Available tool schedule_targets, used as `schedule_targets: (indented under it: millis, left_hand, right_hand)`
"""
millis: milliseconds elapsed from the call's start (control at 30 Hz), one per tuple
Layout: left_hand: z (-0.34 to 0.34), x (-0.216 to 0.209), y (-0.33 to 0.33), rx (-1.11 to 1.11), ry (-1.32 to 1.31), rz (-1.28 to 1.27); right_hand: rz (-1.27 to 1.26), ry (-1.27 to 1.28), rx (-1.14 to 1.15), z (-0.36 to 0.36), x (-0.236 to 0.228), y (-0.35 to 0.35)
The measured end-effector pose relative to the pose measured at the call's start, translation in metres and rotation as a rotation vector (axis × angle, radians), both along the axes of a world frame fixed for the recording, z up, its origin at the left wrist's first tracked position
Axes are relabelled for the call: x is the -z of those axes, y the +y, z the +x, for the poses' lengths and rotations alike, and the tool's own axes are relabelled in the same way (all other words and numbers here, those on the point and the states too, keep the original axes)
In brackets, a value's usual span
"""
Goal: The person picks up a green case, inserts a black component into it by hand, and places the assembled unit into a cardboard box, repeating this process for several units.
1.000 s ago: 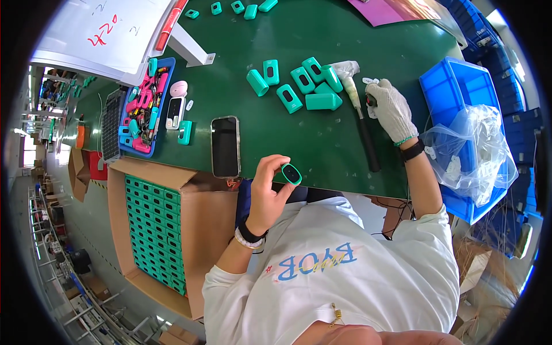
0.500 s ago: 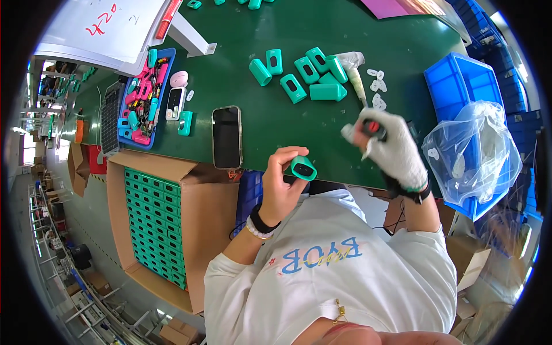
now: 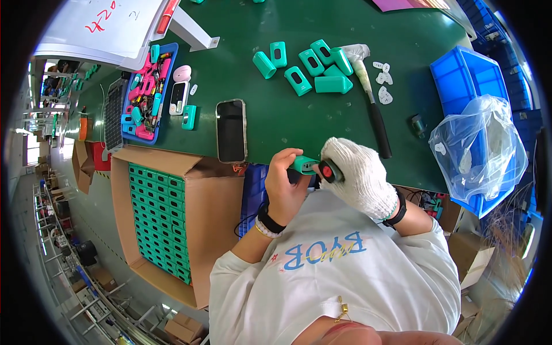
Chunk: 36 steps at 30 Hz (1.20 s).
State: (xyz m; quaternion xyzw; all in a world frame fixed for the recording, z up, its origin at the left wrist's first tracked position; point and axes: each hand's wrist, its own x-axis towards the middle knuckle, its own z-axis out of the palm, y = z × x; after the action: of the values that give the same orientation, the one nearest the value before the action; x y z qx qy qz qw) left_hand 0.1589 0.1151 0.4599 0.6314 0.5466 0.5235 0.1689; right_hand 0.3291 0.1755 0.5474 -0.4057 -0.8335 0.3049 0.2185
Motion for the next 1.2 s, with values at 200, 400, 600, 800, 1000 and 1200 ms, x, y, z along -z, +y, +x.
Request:
schedule_targets:
  millis: [200,400,600,800,1000,1200]
  left_hand:
    - [-0.006,-0.001,0.0,0.032,0.031,0.01]
    - [-0.012,-0.01,0.0,0.079,0.031,-0.084]
    - [-0.013,-0.001,-0.01,0.051,-0.037,-0.033]
    - [-0.019,-0.013,-0.008,0.024,0.068,0.015]
    - [-0.031,-0.019,0.047,-0.012,0.779,-0.076]
    - [-0.043,-0.037,0.087,0.104,1.236,0.028]
  right_hand:
    - [0.033,-0.043,-0.192,0.005,0.001,-0.008]
    - [-0.147,0.037,-0.239,0.005,0.003,-0.012]
    - [-0.049,0.062,-0.256,0.016,-0.005,-0.008]
    - [-0.166,0.087,-0.134,0.017,-0.003,-0.011]
    - [-0.207,0.066,-0.01,0.018,0.003,-0.01]
    - [-0.172,0.09,0.044,0.026,0.01,-0.009]
